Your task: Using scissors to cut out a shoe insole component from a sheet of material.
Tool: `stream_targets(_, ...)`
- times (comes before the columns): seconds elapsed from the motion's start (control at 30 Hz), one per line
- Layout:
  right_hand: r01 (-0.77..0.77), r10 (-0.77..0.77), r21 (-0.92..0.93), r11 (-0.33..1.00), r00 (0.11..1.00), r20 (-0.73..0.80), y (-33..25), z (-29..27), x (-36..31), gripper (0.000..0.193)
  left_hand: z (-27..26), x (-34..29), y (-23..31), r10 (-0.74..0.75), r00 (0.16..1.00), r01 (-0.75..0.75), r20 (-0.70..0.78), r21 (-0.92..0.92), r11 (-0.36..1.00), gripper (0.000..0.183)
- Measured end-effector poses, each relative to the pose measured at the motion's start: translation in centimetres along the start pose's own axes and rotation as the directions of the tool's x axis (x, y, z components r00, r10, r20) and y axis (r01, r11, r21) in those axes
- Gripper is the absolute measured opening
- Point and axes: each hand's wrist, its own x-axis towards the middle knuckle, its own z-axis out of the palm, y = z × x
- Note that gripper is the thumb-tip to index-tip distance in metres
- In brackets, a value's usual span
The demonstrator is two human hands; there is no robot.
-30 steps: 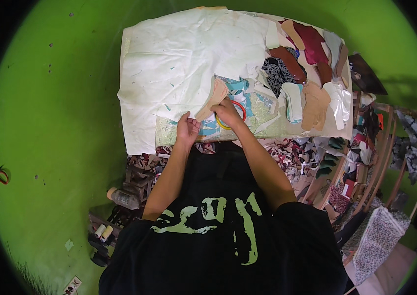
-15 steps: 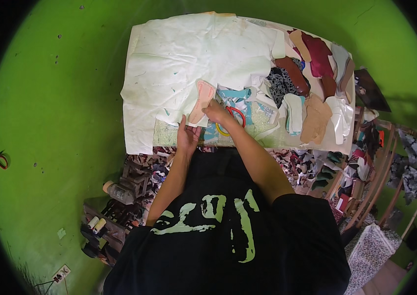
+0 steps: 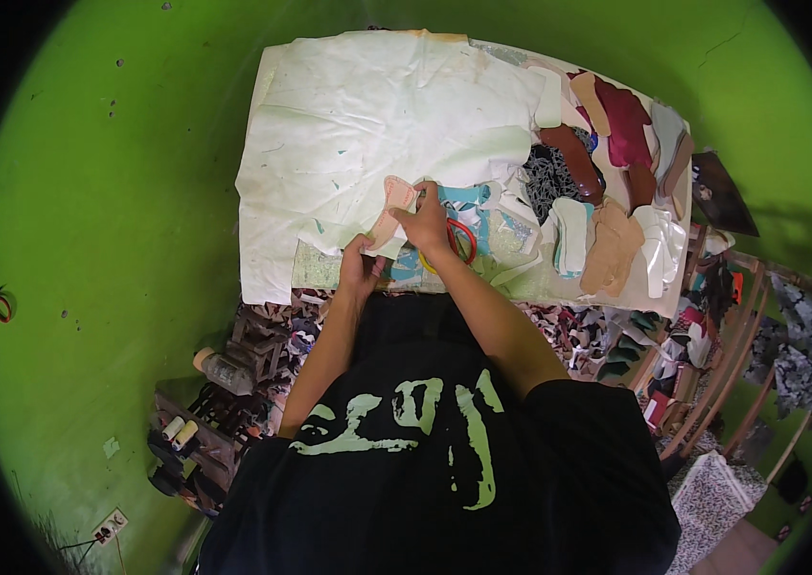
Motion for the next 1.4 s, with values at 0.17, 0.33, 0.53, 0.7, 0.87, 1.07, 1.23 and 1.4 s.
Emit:
stream_targets(0.17, 0.119, -0.108, -0.1, 0.988, 0.989, 0.103, 0.6, -1.4, 0.1, 0.059, -0.1, 1.2, -0.2, 0.034, 0.996, -0.009, -0.085, 0.282, 0.959, 0.026)
stream_targets(0.33, 0.525, -0.492, -0.535, 0.662, 0.843, 0.219, 3.6, -5.4, -3.1, 0.062, 1.1, 0.6, -0.8, 0.121, 0.987, -0.078, -0.105, 0.343, 0.936, 0.027)
stream_targets(0.53, 0.256, -0.114, -0.552, 0.793, 0.954, 0.278, 3.6, -6.4, -3.4, 0.064, 2.2, 0.2, -1.0, 0.224, 0.968, -0.172, -0.115, 0.349, 0.921, 0.039)
stream_targets(0.7, 0.111, -0.026, -0.492, 0.864, 0.984, 0.177, 4.1, -9.2, -3.7, 0.068, 1.9, 0.9, -1.1, 0.293, 0.951, -0.244, -0.103, 0.334, 0.91, 0.046)
stream_targets(0.87, -0.065, 0.137, -0.167, 0.984, 0.876, 0.463, 4.5, -14.8, -4.8, 0.073, 1.3, 1.2, -1.5, 0.309, 0.947, -0.268, -0.093, 0.302, 0.915, 0.047)
stream_targets(1.07, -0.247, 0.198, -0.003, 0.969, 0.77, 0.606, 3.5, -15.9, -2.1, 0.059, 2.4, -1.5, 0.4, 0.188, 0.977, -0.155, -0.096, 0.282, 0.947, 0.033)
stream_targets(1.23, -0.298, 0.082, 0.131, 0.946, 0.608, 0.79, 2.3, -14.1, 0.8, 0.056, 2.1, -1.8, 0.8, 0.116, 0.987, -0.081, -0.114, 0.28, 0.957, 0.023)
stream_targets(1.4, -0.197, -0.041, 0.174, 0.965, 0.541, 0.84, 0.8, -13.3, 2.8, 0.051, 2.5, -2.3, 0.9, 0.112, 0.986, -0.072, -0.124, 0.289, 0.955, 0.026)
